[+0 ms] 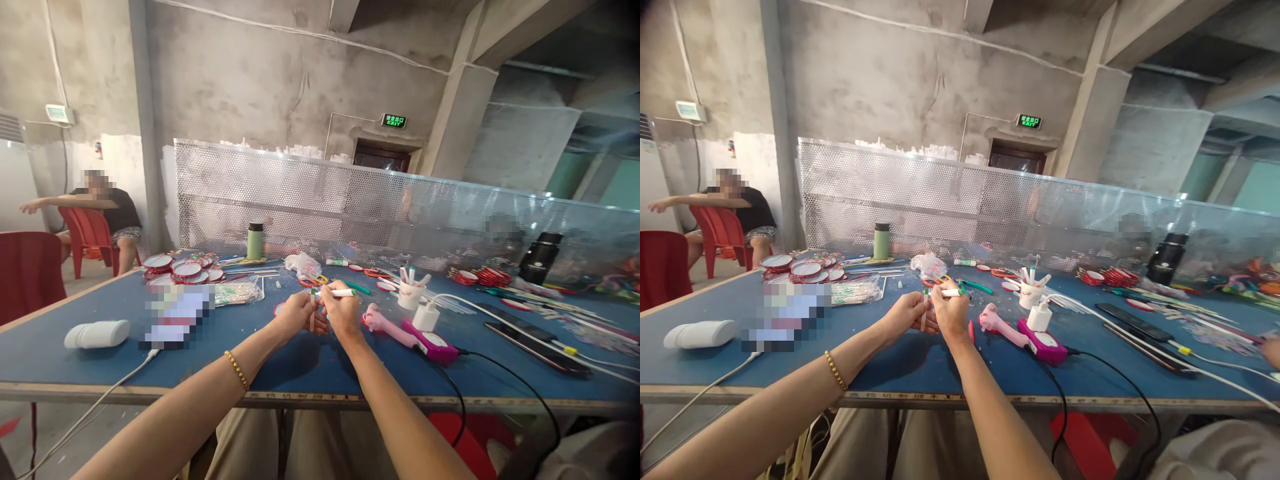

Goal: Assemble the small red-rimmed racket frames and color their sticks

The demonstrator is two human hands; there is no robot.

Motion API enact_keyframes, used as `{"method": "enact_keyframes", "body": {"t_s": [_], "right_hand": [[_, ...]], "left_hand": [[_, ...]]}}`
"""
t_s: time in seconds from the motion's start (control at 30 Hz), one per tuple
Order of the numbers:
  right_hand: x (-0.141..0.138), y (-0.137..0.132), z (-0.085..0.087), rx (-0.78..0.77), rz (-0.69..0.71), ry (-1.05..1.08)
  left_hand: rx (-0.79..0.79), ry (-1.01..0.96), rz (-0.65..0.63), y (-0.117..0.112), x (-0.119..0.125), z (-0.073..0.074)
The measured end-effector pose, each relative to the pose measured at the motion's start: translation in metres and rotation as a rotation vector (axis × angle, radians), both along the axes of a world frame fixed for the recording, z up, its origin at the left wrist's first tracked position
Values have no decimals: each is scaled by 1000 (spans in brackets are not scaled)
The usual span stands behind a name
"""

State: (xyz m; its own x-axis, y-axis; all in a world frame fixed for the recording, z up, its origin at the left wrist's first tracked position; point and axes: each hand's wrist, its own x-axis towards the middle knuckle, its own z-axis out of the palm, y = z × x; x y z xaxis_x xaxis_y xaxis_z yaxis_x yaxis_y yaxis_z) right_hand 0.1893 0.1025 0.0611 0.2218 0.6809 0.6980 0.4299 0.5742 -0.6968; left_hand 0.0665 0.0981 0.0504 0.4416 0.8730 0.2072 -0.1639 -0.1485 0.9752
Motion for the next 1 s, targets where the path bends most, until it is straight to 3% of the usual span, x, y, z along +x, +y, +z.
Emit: {"method": "enact_keyframes", "body": {"t_s": [1.0], "right_hand": [[0, 1, -2, 10, 20, -59]], "left_hand": [[-4, -11, -1, 6, 1, -5]]}}
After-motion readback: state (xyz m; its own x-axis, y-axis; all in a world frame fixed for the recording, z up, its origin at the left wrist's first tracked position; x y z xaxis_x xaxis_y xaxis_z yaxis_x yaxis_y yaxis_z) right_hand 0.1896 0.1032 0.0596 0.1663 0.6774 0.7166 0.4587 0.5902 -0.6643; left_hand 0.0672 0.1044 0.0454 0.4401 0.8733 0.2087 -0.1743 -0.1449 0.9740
